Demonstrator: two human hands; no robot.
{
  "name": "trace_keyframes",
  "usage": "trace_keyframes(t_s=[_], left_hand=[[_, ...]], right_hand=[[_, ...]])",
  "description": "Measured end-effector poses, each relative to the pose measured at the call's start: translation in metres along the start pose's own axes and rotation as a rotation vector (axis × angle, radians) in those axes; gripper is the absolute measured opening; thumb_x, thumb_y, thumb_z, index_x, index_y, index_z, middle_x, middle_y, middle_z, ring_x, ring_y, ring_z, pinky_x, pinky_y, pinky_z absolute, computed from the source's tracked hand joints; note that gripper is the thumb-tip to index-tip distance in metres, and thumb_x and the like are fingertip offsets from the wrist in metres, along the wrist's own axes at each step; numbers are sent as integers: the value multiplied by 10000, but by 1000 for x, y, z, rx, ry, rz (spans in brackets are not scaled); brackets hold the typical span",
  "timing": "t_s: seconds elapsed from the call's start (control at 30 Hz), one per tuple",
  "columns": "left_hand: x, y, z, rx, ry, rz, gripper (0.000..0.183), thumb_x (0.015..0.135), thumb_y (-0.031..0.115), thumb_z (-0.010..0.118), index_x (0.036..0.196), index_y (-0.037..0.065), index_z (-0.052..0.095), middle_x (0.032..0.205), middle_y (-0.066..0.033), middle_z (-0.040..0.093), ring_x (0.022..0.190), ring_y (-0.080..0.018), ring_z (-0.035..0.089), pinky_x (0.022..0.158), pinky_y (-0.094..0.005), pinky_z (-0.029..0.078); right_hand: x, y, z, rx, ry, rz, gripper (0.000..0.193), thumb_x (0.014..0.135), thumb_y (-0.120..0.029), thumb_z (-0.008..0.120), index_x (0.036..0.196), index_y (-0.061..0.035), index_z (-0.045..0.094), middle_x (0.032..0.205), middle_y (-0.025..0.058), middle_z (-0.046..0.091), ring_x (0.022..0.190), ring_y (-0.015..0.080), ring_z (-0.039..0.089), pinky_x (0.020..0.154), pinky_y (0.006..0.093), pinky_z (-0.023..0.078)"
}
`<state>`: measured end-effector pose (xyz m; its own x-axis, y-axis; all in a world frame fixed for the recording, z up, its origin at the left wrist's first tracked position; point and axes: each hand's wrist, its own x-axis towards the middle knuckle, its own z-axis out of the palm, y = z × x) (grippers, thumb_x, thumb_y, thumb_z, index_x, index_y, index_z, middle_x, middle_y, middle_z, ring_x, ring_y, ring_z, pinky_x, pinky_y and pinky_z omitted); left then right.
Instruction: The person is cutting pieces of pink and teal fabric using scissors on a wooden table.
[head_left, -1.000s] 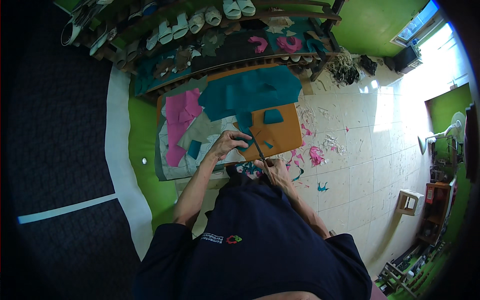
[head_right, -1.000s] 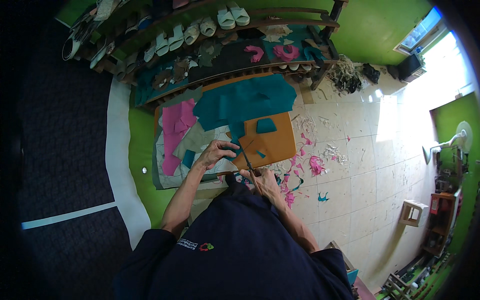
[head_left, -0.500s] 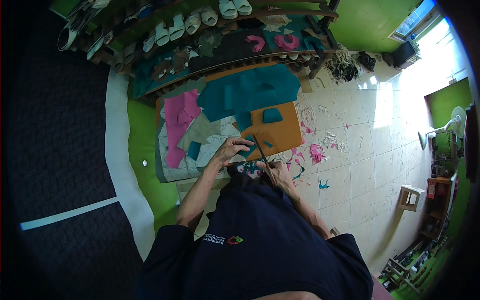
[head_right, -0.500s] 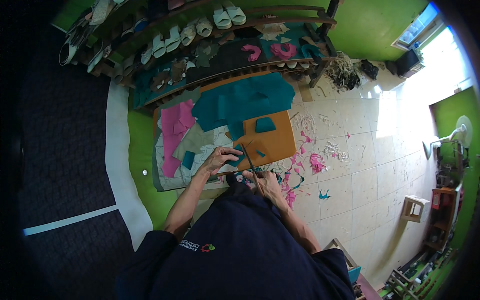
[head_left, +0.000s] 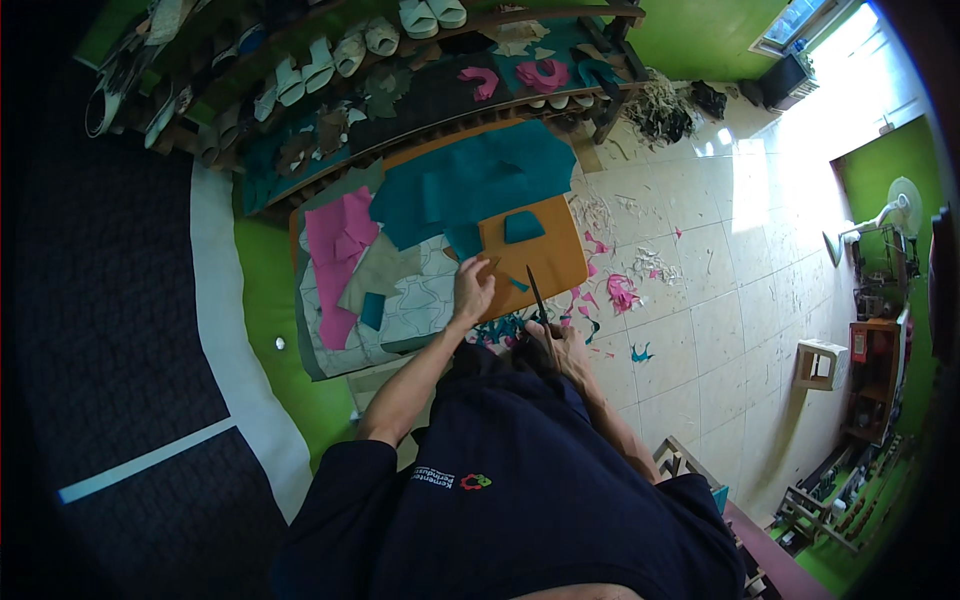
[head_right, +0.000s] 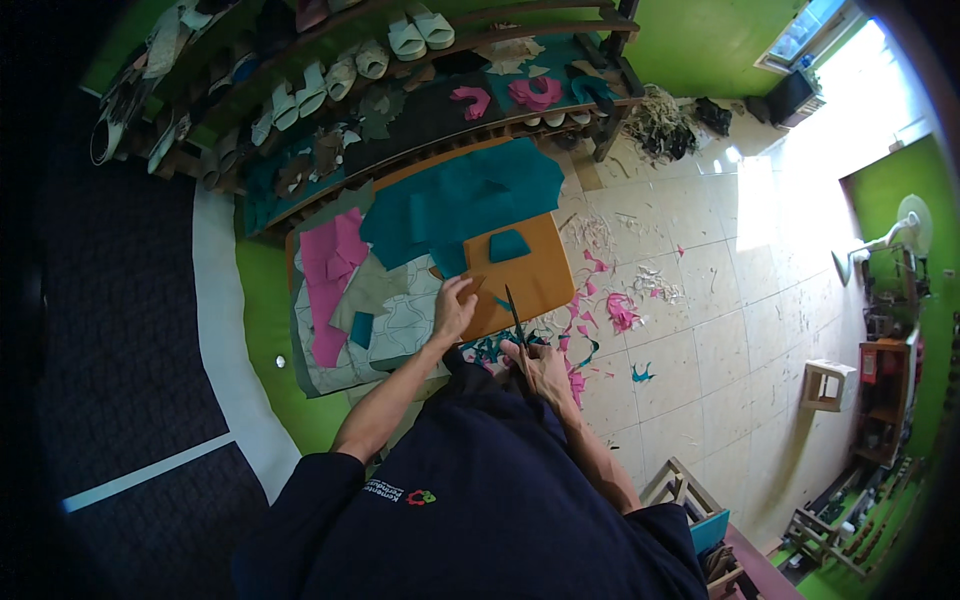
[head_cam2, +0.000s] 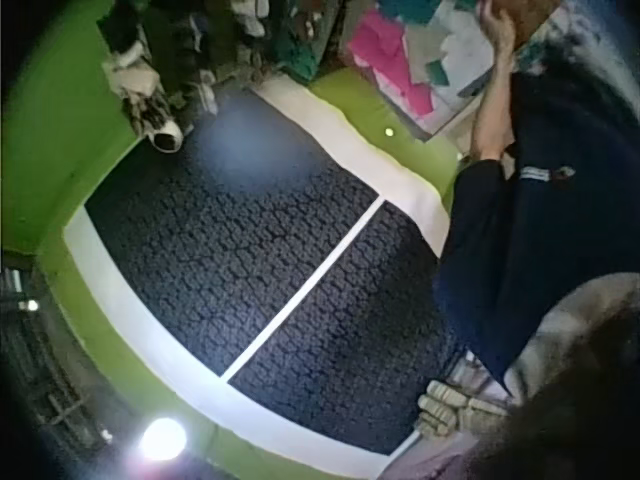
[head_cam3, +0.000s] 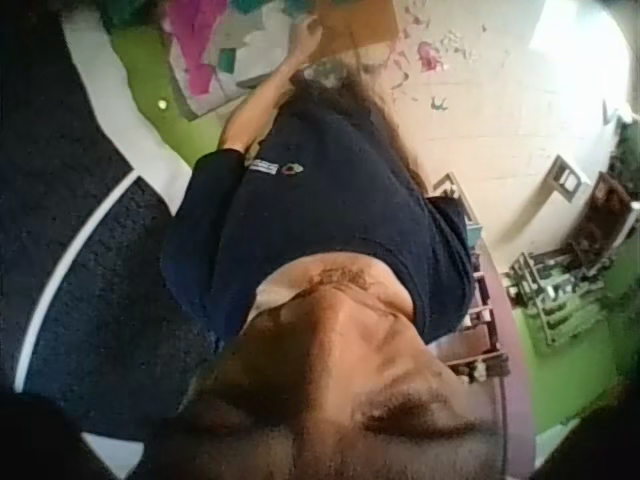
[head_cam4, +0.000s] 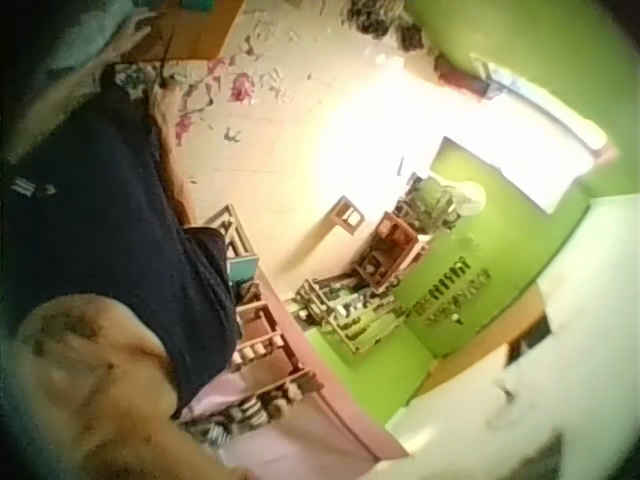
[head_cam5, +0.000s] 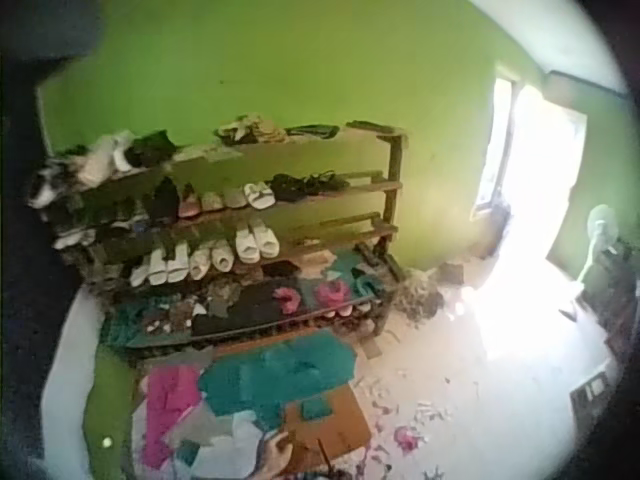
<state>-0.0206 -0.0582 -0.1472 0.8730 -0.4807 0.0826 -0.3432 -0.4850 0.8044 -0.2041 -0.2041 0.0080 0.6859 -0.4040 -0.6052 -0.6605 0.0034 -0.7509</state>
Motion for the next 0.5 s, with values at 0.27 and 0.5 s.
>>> trace_keyframes(t_s=[0.27, 0.5], left_hand=[[-41, 0, 78, 108, -36, -23, 781, 848, 315, 700, 1458, -48, 374, 1541, -368, 211, 1420, -556, 195, 1175, -550, 214], [-51, 82, 30, -302, -790, -61, 409, 858, 234, 679, 1167, -31, 649, 1363, -227, 551, 1353, -412, 425, 1155, -469, 297]], right_hand=[[5, 5, -6, 10, 83, -42, 628, 856, -577, 677, 868, 51, 710, 613, 70, 588, 597, 145, 513, 565, 357, 408], [14, 3, -14, 29, 86, -13, 653, 858, -580, 693, 838, 72, 699, 671, 102, 653, 646, 122, 587, 604, 324, 478]])
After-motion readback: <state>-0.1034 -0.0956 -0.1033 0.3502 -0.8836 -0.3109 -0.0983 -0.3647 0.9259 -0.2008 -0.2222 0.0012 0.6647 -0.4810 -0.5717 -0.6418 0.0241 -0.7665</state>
